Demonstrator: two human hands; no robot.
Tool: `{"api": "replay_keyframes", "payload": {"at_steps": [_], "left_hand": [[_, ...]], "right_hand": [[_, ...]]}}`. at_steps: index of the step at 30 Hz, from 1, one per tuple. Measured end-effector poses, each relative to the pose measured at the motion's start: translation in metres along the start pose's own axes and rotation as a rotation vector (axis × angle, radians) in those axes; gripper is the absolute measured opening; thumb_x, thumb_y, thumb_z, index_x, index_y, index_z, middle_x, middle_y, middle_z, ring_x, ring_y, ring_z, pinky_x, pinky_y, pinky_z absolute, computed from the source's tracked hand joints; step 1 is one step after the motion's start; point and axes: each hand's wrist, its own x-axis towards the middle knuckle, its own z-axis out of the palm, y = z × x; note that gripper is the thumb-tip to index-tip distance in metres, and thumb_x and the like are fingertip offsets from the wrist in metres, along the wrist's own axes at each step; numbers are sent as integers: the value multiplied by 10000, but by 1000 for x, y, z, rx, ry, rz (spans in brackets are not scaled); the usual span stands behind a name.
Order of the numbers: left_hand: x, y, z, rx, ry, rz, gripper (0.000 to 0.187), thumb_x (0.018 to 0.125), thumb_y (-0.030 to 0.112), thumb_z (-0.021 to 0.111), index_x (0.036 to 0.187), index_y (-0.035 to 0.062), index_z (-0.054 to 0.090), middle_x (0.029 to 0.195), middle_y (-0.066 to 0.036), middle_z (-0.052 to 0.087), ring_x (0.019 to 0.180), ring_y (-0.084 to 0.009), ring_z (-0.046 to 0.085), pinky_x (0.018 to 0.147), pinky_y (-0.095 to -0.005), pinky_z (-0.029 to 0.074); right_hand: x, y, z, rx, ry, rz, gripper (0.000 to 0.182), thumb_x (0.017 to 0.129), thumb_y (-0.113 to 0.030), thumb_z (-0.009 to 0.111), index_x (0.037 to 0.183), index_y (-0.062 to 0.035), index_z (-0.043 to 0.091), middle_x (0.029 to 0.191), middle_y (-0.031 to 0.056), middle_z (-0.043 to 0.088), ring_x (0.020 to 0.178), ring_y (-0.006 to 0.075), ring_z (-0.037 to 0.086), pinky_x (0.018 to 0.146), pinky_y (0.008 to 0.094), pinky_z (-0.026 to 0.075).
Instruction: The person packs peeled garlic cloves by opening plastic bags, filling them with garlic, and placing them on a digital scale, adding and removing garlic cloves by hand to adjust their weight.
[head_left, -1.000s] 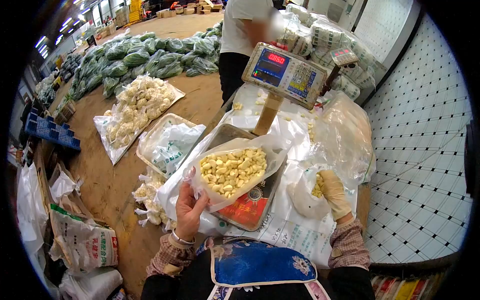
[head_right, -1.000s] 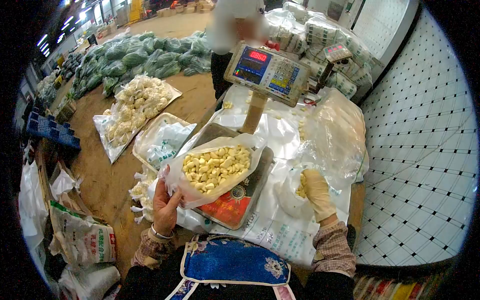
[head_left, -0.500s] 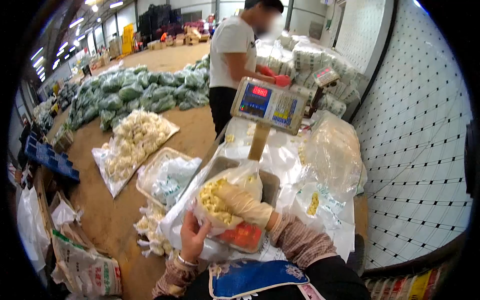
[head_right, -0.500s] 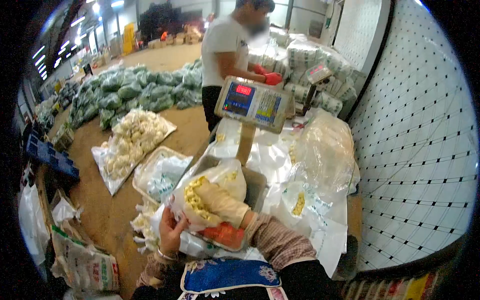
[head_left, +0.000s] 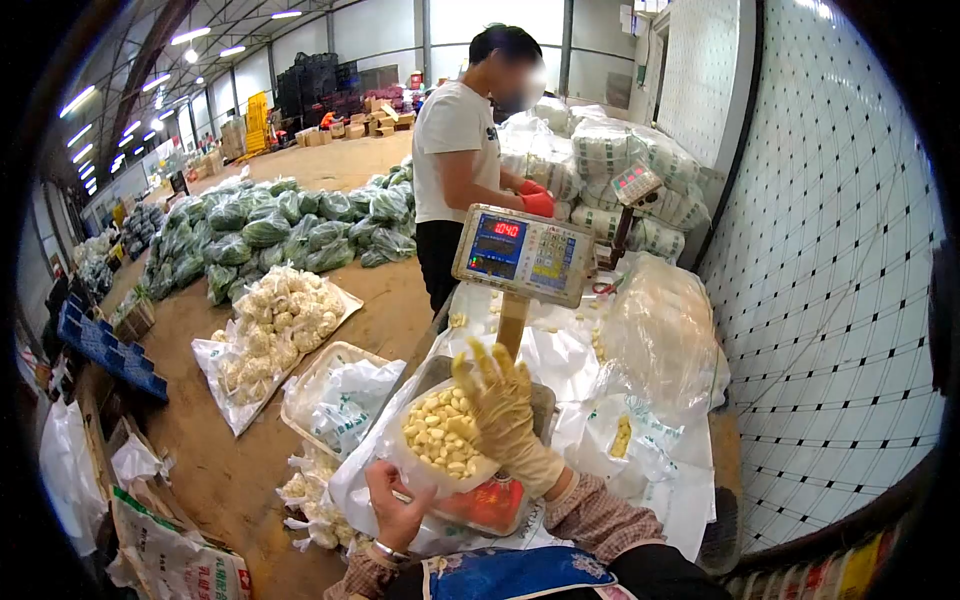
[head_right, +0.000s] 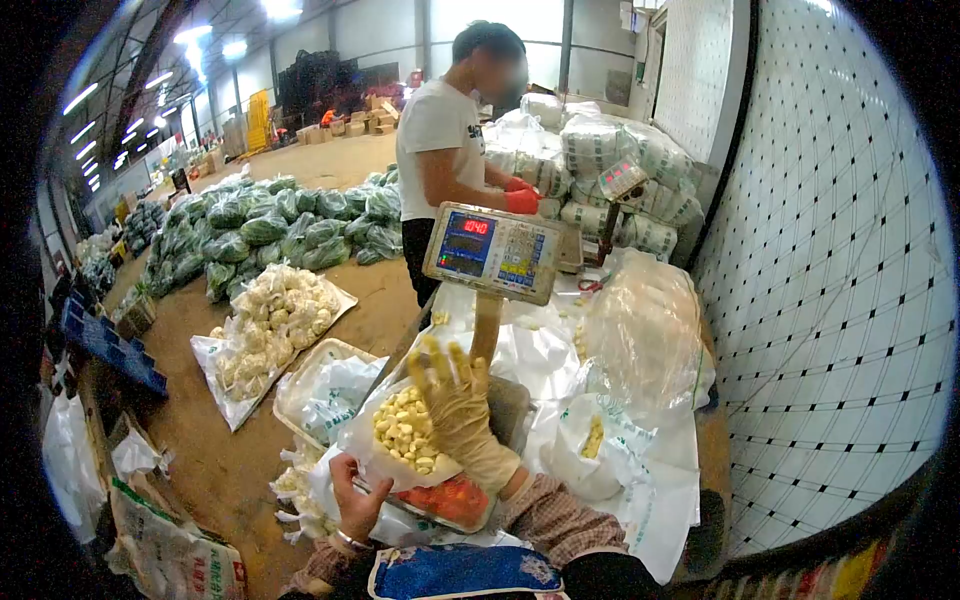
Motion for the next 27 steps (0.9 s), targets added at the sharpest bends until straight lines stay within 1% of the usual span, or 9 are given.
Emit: {"api": "replay_keyframes", "payload": {"at_steps": [4,6,9,15,20,22,24,25,27], "left_hand": [[18,-9,7,28,168,110,196,633,15,648,750,2,492,958,-109,419,902,-220,435,784,-290,361],[29,-3,-1,16,200,179,187,644,18,646,755,4,496,995,-114,422,931,-221,433,810,-296,349],[48,20,-7,-113,194,172,161,671,11,630,770,13,503,1064,-125,438,1003,-226,422,876,-327,315],[73,64,-4,-940,-67,41,246,725,11,582,941,47,469,1031,-129,474,982,-221,434,863,-353,346],[42,4,46,-86,-879,173,344,734,221,615,968,4,484,897,-87,528,732,-175,521,699,-311,434],[43,43,55,206,-540,773,310,764,296,574,918,28,551,762,-64,532,630,-165,527,674,-305,434],[28,-13,62,-73,-834,-4,266,804,165,543,1034,31,535,971,-87,569,905,-196,527,783,-280,418],[31,-10,61,-123,-798,-11,243,836,181,488,1023,31,526,918,-85,569,832,-183,529,733,-269,425],[39,-4,59,-225,-725,-19,248,901,214,376,1003,30,508,811,-80,568,687,-156,533,634,-247,439]], "right_hand": [[-14,64,26,155,238,197,728,667,-337,629,1248,-14,332,1159,190,448,1044,297,460,837,379,397],[-38,93,33,532,-89,616,503,714,-198,627,1151,-22,451,966,154,581,888,235,561,798,297,434],[-38,111,21,1056,289,508,439,686,-75,632,1103,-42,499,909,120,594,818,212,570,716,287,455],[-10,72,-49,870,413,202,431,646,17,630,1060,-44,525,901,80,583,845,183,550,775,274,426],[-10,21,-36,704,61,-137,503,681,-161,618,1143,-46,454,1113,145,504,1014,278,493,875,346,378],[-12,6,-33,794,-162,-332,563,681,-232,648,1168,-49,434,1113,148,512,1015,291,498,869,342,386],[-12,5,-42,771,-513,-129,552,686,-225,650,1165,-52,437,1089,158,525,992,293,513,848,338,400],[-13,8,-46,719,-844,84,542,692,-219,653,1163,-54,439,1065,168,537,969,295,528,827,335,414],[-39,31,-11,834,-524,-26,429,696,-178,658,1080,-56,510,960,168,571,881,281,561,748,330,440]]}}
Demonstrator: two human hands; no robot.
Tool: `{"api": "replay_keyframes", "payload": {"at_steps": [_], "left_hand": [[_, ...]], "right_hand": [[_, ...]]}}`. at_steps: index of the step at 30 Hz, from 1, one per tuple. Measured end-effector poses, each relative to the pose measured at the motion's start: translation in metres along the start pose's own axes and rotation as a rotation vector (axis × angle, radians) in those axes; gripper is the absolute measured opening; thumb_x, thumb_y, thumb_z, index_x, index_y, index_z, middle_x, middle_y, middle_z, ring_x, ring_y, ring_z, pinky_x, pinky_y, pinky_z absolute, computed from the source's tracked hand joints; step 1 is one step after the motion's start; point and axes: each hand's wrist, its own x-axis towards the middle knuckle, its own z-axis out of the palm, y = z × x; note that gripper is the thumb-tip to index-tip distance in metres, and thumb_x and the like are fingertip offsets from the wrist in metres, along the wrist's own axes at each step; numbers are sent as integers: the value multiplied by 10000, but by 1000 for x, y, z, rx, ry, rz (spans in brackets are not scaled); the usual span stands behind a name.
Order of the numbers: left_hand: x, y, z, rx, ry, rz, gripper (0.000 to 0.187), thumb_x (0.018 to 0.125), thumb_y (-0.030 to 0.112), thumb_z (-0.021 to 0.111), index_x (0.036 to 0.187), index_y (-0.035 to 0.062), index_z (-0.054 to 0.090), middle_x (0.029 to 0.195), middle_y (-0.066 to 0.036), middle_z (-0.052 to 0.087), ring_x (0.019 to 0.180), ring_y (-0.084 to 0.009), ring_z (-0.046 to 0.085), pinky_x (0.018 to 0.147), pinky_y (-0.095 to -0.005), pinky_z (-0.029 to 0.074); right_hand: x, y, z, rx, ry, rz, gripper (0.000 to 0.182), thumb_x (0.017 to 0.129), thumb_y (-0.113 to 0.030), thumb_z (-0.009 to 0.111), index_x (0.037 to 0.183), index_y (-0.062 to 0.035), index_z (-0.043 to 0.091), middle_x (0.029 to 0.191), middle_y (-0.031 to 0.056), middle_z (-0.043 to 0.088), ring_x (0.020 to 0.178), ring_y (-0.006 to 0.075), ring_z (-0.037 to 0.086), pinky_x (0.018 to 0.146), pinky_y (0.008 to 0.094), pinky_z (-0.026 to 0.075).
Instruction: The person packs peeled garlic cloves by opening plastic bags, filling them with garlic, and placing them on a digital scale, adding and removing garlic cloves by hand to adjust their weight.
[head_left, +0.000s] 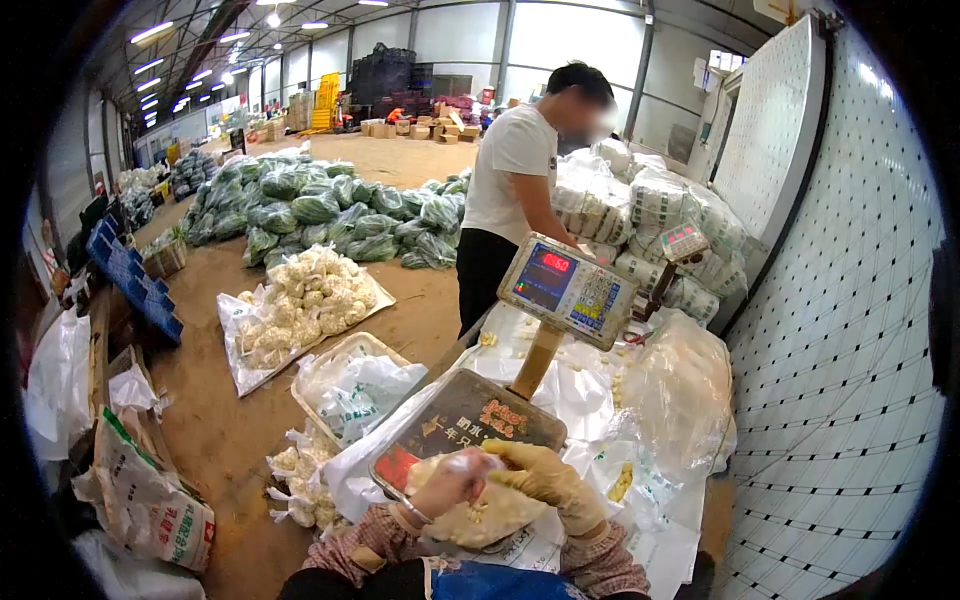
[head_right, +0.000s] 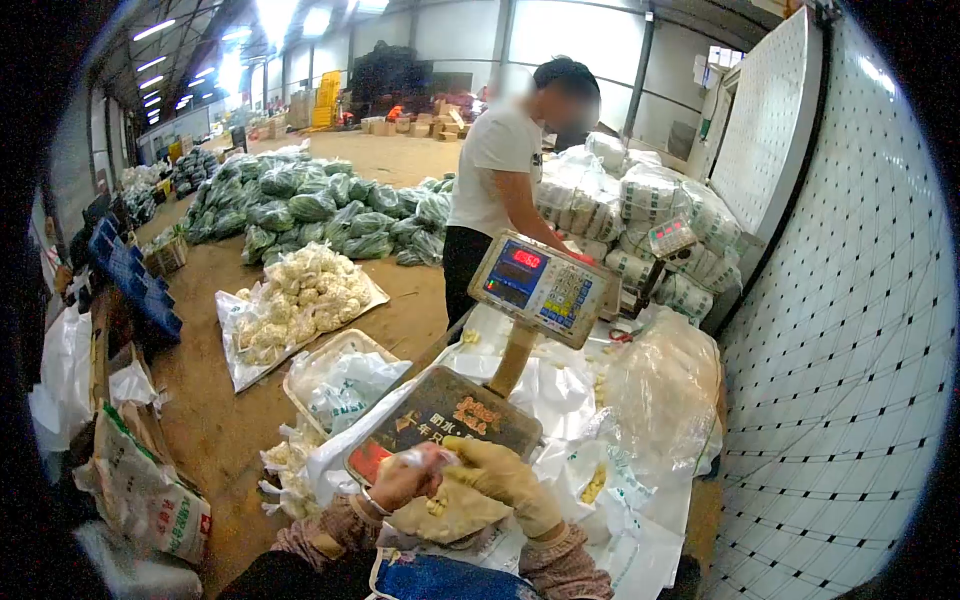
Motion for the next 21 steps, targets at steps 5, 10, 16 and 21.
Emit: {"api": "replay_keyframes", "payload": {"at_steps": [5,10,16,21], "left_hand": [[-7,12,-1,-699,159,-320,235,926,290,301,964,74,384,599,-116,512,405,-97,377,424,-232,370],[-11,13,1,-598,42,-236,219,924,279,311,946,73,385,612,-110,521,415,-108,401,422,-231,365],[-12,5,-2,-876,151,-297,105,869,171,466,886,76,425,668,-73,546,493,-123,492,476,-208,400],[-14,25,3,12,215,65,178,689,-5,566,816,55,456,674,-73,515,634,-188,549,539,-269,428]], "right_hand": [[-3,-13,6,-10,318,-35,238,693,-193,669,875,-61,589,814,103,583,759,255,553,684,317,431],[3,-8,10,19,342,-72,156,746,-162,620,871,-74,592,790,101,582,762,251,555,689,325,432],[0,-30,4,-171,193,-409,151,725,-162,627,861,-100,606,795,73,586,759,250,558,682,339,421],[6,-27,14,528,222,-98,181,797,-151,553,944,-47,569,875,76,587,798,196,551,716,294,426]]}}
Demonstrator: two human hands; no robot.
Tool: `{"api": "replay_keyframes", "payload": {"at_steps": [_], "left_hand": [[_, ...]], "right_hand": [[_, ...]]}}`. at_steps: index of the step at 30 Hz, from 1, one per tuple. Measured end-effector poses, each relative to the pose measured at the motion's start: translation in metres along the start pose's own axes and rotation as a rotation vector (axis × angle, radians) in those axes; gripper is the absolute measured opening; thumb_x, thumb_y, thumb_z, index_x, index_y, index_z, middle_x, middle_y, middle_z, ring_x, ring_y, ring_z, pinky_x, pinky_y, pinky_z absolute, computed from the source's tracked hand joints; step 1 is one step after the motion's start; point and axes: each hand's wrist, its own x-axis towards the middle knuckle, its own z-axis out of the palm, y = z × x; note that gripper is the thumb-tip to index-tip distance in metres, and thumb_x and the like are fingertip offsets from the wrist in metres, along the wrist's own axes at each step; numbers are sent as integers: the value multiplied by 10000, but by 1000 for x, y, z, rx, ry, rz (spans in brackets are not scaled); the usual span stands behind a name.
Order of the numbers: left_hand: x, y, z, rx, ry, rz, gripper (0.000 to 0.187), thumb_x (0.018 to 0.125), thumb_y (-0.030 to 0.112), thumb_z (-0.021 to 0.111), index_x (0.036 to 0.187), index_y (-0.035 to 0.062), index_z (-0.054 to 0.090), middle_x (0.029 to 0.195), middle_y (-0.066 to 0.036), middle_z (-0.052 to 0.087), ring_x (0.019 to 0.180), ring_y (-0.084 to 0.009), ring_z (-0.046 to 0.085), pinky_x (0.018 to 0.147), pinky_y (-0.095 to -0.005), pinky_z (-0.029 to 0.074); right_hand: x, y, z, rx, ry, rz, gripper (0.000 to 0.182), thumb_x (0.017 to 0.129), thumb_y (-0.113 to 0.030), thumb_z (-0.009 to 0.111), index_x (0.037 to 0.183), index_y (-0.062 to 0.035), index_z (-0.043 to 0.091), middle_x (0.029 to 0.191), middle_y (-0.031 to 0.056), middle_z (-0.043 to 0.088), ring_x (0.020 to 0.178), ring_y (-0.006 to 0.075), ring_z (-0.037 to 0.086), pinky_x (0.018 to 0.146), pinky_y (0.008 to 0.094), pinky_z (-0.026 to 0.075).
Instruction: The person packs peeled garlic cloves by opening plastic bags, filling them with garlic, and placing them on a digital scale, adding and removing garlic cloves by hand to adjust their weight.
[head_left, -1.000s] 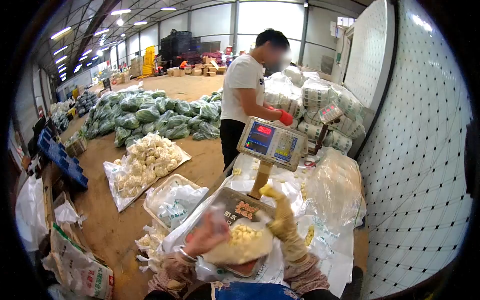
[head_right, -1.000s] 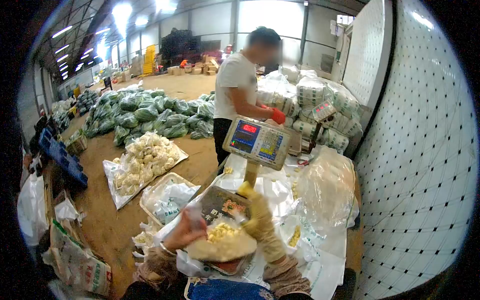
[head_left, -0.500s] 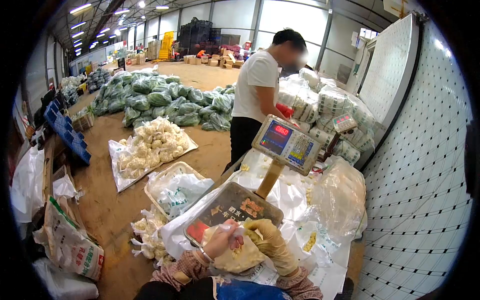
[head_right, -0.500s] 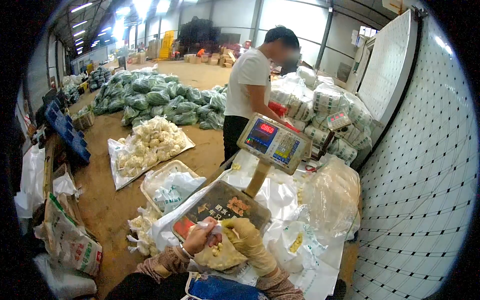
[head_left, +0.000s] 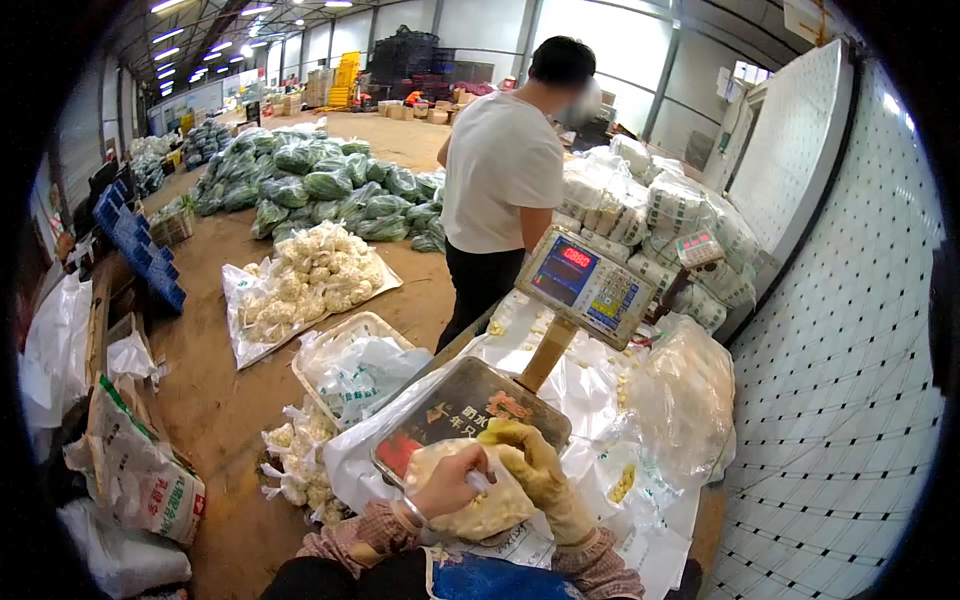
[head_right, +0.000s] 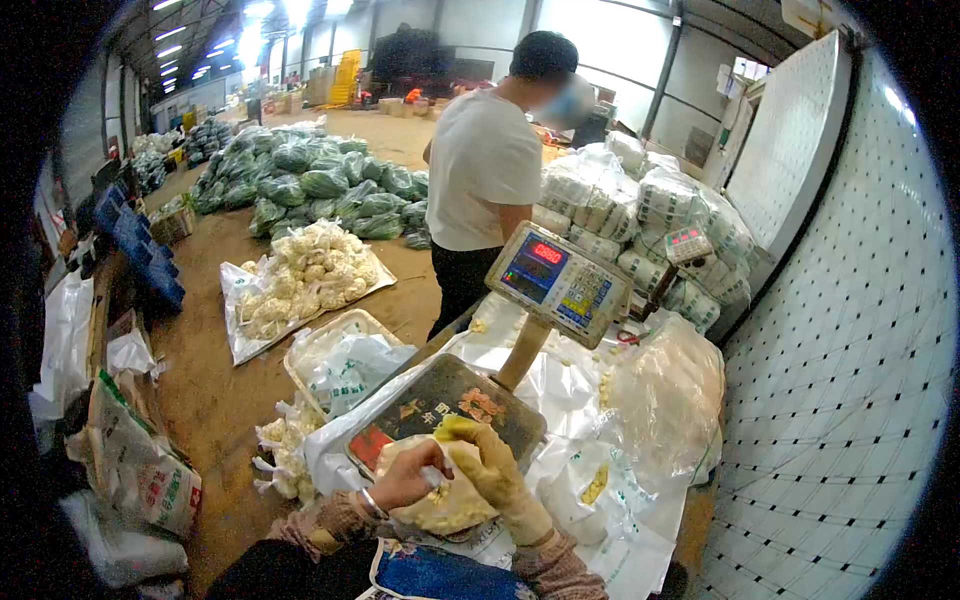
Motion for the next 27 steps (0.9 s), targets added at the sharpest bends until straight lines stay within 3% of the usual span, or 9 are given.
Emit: {"api": "replay_keyframes", "payload": {"at_steps": [3,7,10,14,17,19,21,25,27], "left_hand": [[4,-8,-1,421,82,268,184,633,-10,562,776,43,460,816,-114,514,681,-280,521,574,-306,436],[20,6,-8,376,152,512,205,617,-31,560,785,32,461,855,-122,511,723,-278,535,613,-327,454],[20,-2,-14,555,6,676,152,638,5,551,779,39,505,897,-112,507,840,-278,508,731,-359,427],[8,2,-24,625,27,690,119,702,89,603,733,34,502,859,-123,503,811,-289,515,714,-387,416],[-28,-37,-26,744,25,388,160,711,169,573,629,55,497,729,-66,449,738,-247,462,725,-391,371],[-52,-60,-19,727,17,223,180,737,182,550,617,57,504,717,-71,464,741,-248,473,769,-409,365],[-50,-56,-18,644,23,215,204,760,185,557,621,42,512,754,-85,503,748,-255,497,719,-394,380],[-21,-8,-14,161,-10,273,272,845,198,470,627,41,508,702,-49,504,716,-192,495,771,-334,382],[-2,16,-4,-224,-137,113,309,881,232,421,655,38,502,686,-25,507,673,-145,481,690,-295,380]], "right_hand": [[-8,86,-16,-171,-106,147,247,868,-206,471,977,-4,561,927,45,581,853,115,534,713,251,437],[-16,94,-18,148,38,426,267,864,-246,491,953,-9,575,821,22,587,755,105,530,641,240,429],[-12,66,-14,102,-20,370,217,844,-196,531,939,-6,579,829,15,578,747,95,514,622,241,425],[-12,75,-20,-106,79,106,320,867,-300,465,902,-5,586,750,6,564,675,134,516,608,266,432],[-2,95,-64,-831,143,562,478,846,-452,418,764,-15,595,621,101,545,620,228,533,605,320,428],[-18,144,-78,-864,191,448,487,820,-470,456,682,-17,574,622,164,544,616,291,543,572,351,417],[-20,149,-77,-777,359,327,481,823,-458,458,650,-20,556,647,169,561,602,322,537,553,382,411],[18,125,-56,660,461,454,377,870,-346,437,945,7,546,706,71,570,595,167,534,525,272,447],[36,57,-18,667,394,505,390,872,-366,425,910,2,546,653,56,529,532,148,491,489,266,427]]}}
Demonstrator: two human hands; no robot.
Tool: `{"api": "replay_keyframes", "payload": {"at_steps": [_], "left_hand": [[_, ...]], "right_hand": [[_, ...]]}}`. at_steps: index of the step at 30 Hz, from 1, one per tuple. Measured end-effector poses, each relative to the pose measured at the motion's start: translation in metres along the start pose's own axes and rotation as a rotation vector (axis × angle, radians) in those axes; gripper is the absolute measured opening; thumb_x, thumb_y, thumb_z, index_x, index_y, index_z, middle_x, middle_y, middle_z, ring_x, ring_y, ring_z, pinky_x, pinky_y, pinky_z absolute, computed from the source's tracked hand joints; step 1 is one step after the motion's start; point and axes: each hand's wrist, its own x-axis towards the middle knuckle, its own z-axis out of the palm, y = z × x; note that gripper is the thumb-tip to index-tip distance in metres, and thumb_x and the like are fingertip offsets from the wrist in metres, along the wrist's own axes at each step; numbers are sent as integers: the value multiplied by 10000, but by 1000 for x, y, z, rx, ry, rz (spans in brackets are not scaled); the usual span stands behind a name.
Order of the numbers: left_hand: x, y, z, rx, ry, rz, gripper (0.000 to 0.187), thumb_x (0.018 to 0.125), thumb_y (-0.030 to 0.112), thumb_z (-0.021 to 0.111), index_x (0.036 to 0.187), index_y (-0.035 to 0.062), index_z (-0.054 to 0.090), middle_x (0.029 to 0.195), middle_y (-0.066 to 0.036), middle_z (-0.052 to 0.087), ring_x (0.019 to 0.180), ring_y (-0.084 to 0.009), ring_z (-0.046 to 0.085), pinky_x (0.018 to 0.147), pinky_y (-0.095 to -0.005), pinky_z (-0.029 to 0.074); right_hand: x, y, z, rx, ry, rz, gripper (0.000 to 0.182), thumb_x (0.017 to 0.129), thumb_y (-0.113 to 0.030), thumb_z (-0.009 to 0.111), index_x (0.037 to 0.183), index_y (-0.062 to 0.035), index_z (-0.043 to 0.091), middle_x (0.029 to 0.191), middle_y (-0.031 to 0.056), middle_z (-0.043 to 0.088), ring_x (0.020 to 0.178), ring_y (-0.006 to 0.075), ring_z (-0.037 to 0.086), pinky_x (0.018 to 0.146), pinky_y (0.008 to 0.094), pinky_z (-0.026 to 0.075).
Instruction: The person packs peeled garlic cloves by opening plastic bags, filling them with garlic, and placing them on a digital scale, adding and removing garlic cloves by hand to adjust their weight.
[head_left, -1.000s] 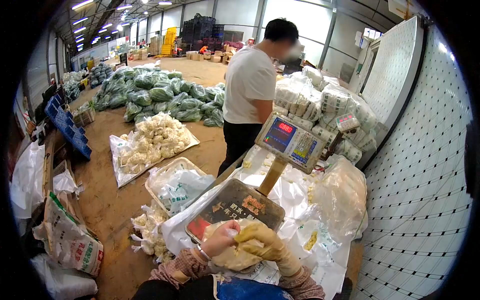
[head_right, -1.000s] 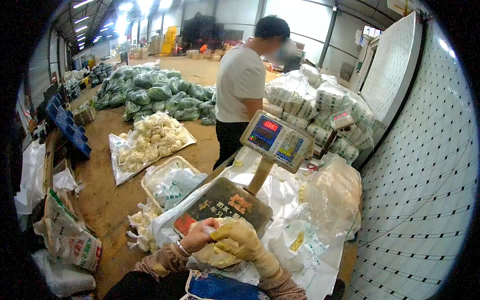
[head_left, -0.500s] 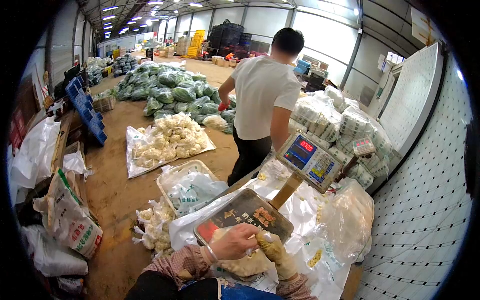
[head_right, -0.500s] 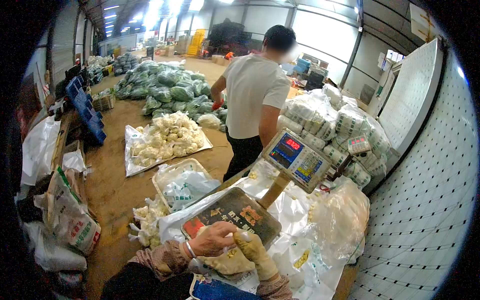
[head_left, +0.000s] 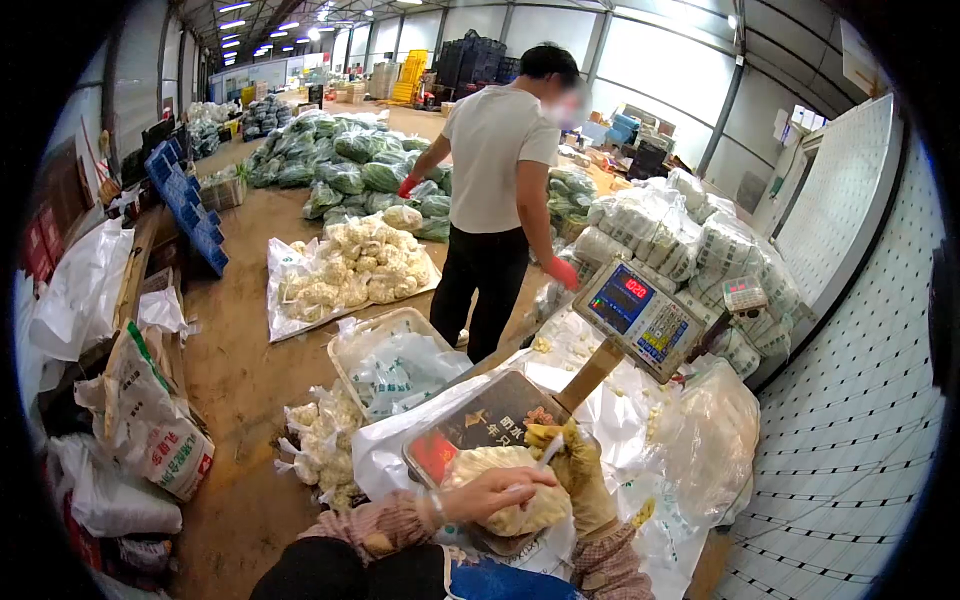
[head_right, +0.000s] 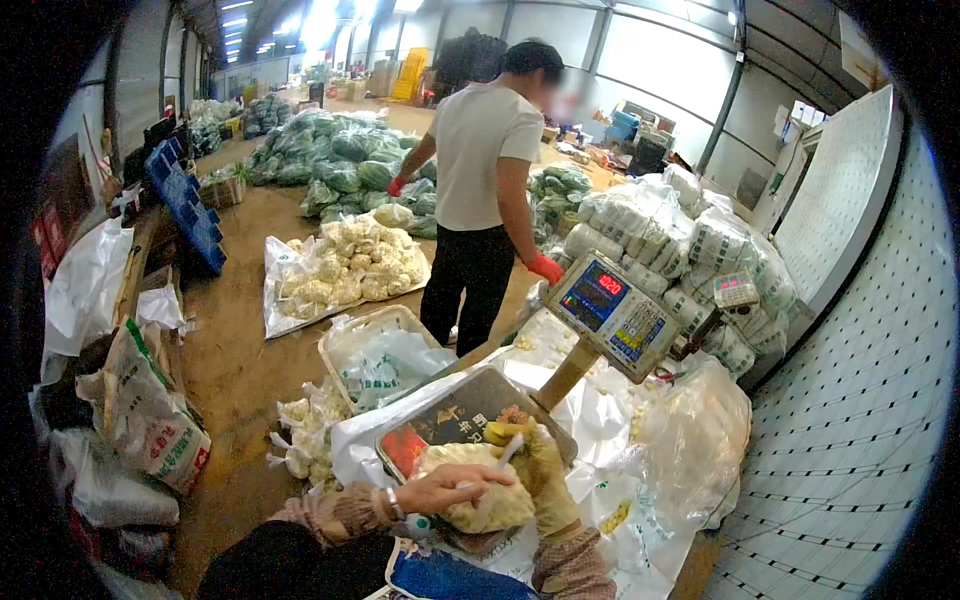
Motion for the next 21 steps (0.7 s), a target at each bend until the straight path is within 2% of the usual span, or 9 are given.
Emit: {"api": "replay_keyframes", "payload": {"at_steps": [1,4,6,8,10,15,18,20,21], "left_hand": [[5,3,2,-264,-83,-175,329,895,263,402,682,31,500,700,-17,523,642,-122,476,576,-271,384],[6,-18,-10,-334,-86,-222,344,905,265,376,654,43,448,628,-7,455,564,-84,400,528,-223,342],[-7,-48,-13,-362,-59,-202,358,911,292,363,636,68,409,580,23,396,525,-67,355,505,-202,309],[-24,-60,-18,-322,4,-415,373,907,328,360,638,75,412,567,24,381,512,-64,333,496,-201,304],[-34,-67,-20,-293,19,-472,374,901,339,370,634,80,418,562,27,374,512,-63,327,489,-207,296],[-32,-69,-19,-557,138,-509,358,883,335,417,635,78,436,575,30,387,532,-53,341,520,-191,340],[-19,-51,-18,-239,203,-523,308,847,307,502,673,57,459,600,26,410,537,-58,360,544,-196,364],[-10,-66,-9,-150,179,-488,244,810,259,571,779,32,487,676,5,461,595,-69,420,566,-213,378],[-1,-67,-2,-23,123,-305,234,810,240,570,851,28,481,716,-20,481,636,-84,446,578,-225,383]], "right_hand": [[-10,-8,19,-15,-46,59,406,873,-386,412,875,-3,546,601,40,488,469,129,449,454,260,407],[8,-5,-19,9,-198,117,414,874,-416,386,820,-31,527,558,21,446,402,107,375,391,251,347],[26,14,-61,224,-294,163,348,874,-383,413,755,-63,481,554,17,448,378,86,334,352,229,282],[28,25,-74,51,-42,245,287,867,-336,451,725,-86,449,551,11,445,367,83,335,329,214,263],[37,37,-90,112,142,270,248,851,-304,492,733,-92,441,550,11,446,367,73,341,324,205,271],[35,39,-94,52,110,219,251,837,-305,513,753,-79,443,606,53,518,390,84,382,336,242,330],[12,11,-64,-26,65,126,266,838,-308,512,746,-63,470,712,94,580,483,131,469,441,254,412],[-12,-9,-18,-373,-67,-304,227,833,-219,534,709,-29,524,795,121,597,622,167,535,573,248,431],[-24,-14,3,-613,-209,-522,195,815,-196,558,731,-20,542,866,127,589,724,179,534,636,257,426]]}}
